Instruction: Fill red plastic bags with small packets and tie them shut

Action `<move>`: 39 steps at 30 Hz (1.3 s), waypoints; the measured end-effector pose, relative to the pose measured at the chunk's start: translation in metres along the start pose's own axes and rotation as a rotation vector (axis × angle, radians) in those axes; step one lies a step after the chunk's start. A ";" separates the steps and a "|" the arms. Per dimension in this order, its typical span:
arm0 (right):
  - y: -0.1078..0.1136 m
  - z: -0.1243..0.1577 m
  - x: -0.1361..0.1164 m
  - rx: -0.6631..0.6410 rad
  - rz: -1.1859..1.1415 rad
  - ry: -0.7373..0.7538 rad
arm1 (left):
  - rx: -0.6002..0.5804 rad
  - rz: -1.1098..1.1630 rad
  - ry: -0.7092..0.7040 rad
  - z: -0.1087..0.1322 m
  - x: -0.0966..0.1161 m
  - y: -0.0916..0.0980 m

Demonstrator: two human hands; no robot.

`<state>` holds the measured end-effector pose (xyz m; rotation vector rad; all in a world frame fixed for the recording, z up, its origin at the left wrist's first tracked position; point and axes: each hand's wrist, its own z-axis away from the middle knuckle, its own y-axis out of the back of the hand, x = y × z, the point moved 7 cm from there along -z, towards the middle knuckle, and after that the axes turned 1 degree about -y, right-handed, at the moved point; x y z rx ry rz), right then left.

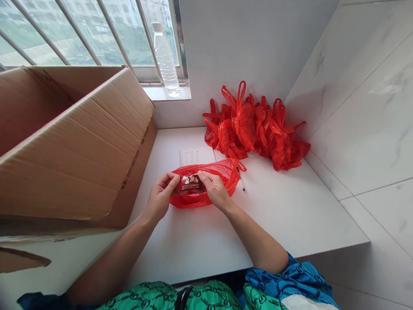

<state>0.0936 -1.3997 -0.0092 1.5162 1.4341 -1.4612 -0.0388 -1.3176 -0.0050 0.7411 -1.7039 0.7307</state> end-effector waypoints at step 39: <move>0.036 -0.006 -0.019 0.085 0.863 0.180 | -0.110 -1.508 -0.385 -0.002 0.000 -0.004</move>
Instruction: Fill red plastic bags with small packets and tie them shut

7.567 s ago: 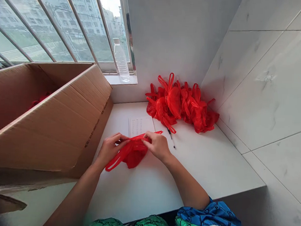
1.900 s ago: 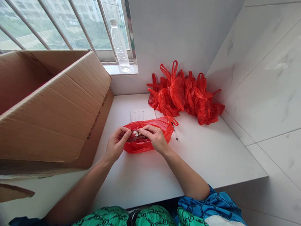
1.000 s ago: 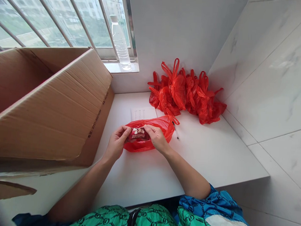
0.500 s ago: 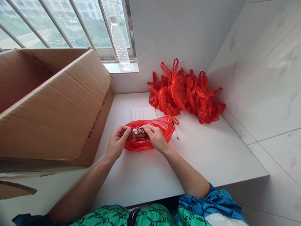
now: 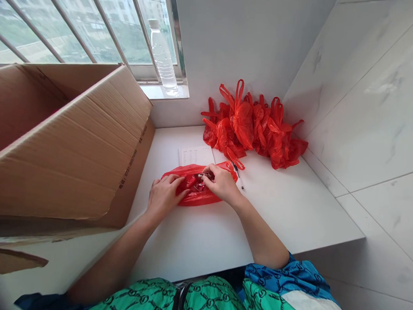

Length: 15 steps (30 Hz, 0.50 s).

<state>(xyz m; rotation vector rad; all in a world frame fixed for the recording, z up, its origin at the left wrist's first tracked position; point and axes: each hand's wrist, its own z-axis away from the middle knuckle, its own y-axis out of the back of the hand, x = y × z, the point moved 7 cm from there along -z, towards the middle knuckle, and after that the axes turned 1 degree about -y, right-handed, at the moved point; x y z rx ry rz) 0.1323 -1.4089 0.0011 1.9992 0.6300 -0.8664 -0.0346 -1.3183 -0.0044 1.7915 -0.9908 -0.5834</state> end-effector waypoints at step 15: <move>-0.007 0.003 0.008 0.021 0.526 0.072 | -0.030 0.049 0.059 -0.001 -0.009 -0.010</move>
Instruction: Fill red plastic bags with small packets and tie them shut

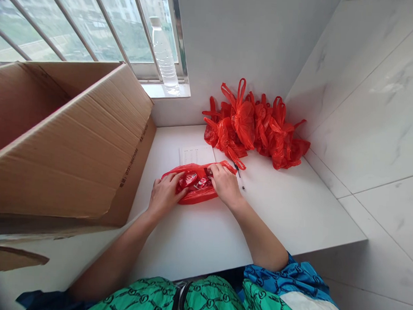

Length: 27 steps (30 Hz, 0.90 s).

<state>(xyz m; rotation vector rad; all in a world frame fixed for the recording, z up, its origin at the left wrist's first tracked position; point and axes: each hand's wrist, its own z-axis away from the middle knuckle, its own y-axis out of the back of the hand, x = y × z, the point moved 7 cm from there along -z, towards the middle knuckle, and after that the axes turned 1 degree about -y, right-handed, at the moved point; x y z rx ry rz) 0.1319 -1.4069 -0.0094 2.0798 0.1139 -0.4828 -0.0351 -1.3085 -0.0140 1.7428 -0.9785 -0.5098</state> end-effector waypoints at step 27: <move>0.020 0.005 -0.036 0.001 -0.635 0.228 | 0.318 0.680 -0.153 0.007 0.015 0.038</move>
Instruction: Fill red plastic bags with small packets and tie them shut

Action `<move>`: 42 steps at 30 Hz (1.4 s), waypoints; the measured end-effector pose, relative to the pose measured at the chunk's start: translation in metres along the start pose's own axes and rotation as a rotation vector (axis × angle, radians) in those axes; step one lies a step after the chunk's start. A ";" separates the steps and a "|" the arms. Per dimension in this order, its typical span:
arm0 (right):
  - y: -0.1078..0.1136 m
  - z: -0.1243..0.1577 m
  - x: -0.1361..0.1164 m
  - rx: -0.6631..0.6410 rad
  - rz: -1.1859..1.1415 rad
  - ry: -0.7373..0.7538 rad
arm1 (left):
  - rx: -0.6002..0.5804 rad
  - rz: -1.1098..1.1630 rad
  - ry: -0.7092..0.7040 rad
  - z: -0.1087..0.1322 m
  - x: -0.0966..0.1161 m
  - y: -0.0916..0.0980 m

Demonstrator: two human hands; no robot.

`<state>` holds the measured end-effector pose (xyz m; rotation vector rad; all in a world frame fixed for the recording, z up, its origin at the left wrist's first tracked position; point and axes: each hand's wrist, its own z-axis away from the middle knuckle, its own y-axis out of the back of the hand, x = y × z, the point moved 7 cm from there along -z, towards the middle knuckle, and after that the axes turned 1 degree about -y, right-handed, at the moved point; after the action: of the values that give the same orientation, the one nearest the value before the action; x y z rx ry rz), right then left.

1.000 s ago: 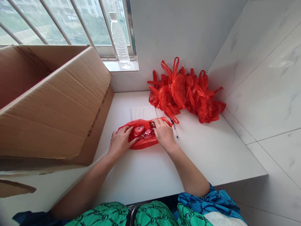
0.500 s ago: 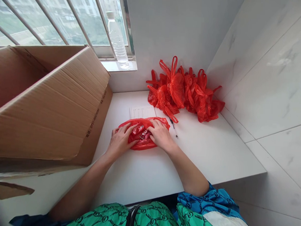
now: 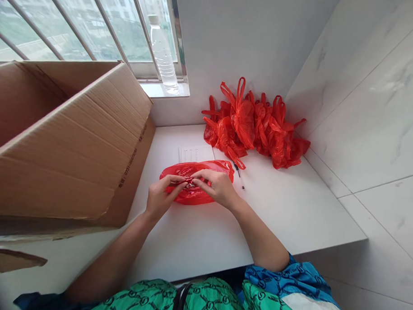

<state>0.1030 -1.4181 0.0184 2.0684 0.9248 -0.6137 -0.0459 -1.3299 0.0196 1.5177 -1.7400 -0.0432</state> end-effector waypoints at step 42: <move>-0.011 0.002 0.032 0.128 -0.625 -0.446 | -0.105 0.814 0.744 0.007 -0.035 -0.018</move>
<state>0.1139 -1.4021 -0.0094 1.6170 1.2780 -1.4250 -0.0373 -1.3086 -0.0126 0.5294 -1.5492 0.7338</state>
